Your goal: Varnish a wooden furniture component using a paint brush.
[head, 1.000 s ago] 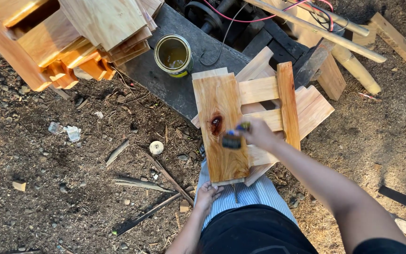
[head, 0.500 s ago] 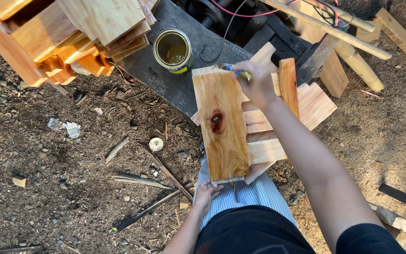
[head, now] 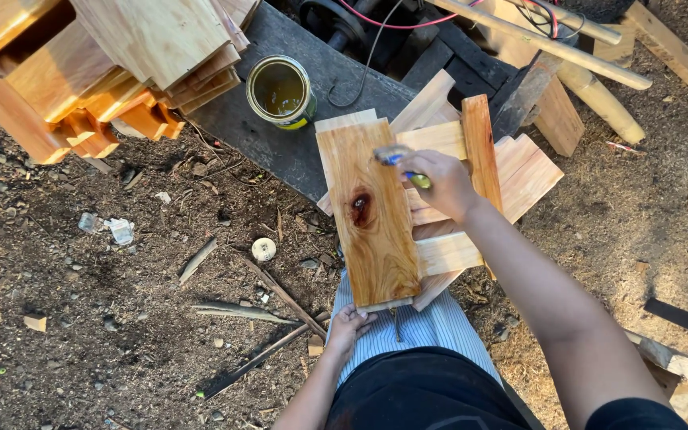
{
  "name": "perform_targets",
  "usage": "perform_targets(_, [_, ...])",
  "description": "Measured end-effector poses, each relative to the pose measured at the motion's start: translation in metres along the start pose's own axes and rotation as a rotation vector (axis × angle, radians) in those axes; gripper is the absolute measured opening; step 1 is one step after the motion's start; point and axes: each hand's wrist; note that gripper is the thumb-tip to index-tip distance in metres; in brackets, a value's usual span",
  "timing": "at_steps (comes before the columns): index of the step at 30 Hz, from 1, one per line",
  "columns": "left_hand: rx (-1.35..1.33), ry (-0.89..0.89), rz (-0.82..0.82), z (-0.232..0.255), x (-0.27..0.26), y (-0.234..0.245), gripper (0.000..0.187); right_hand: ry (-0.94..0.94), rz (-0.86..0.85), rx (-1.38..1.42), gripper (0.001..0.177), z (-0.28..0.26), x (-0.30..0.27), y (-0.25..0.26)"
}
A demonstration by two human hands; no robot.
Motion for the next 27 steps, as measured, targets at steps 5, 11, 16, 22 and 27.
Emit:
perform_targets(5, [0.002,-0.008,-0.008,-0.004,0.009,0.004,0.035,0.152,0.069,-0.014,0.037,0.0,0.03,-0.008])
perform_targets(11, [0.019,-0.007,0.0,-0.005,0.009,0.007,0.035,0.094,0.004,-0.024,0.027,-0.001,0.015,-0.014])
perform_targets(16, [0.042,0.005,0.014,-0.001,0.007,0.004,0.035,0.167,0.015,-0.02,0.029,0.001,0.021,-0.017])
perform_targets(22, [0.017,0.014,-0.012,-0.001,0.006,0.006,0.032,0.054,0.016,0.017,0.035,0.004,0.015,-0.005])
perform_targets(27, [0.017,-0.004,-0.017,-0.007,0.013,0.01,0.031,-0.065,0.241,0.064,0.028,0.025,0.042,-0.013])
Point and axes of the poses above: each hand's wrist, its own x-axis towards the middle knuckle, its own y-axis out of the back of the hand, z = x × y, and after that the axes turned 6 degrees about y, right-handed
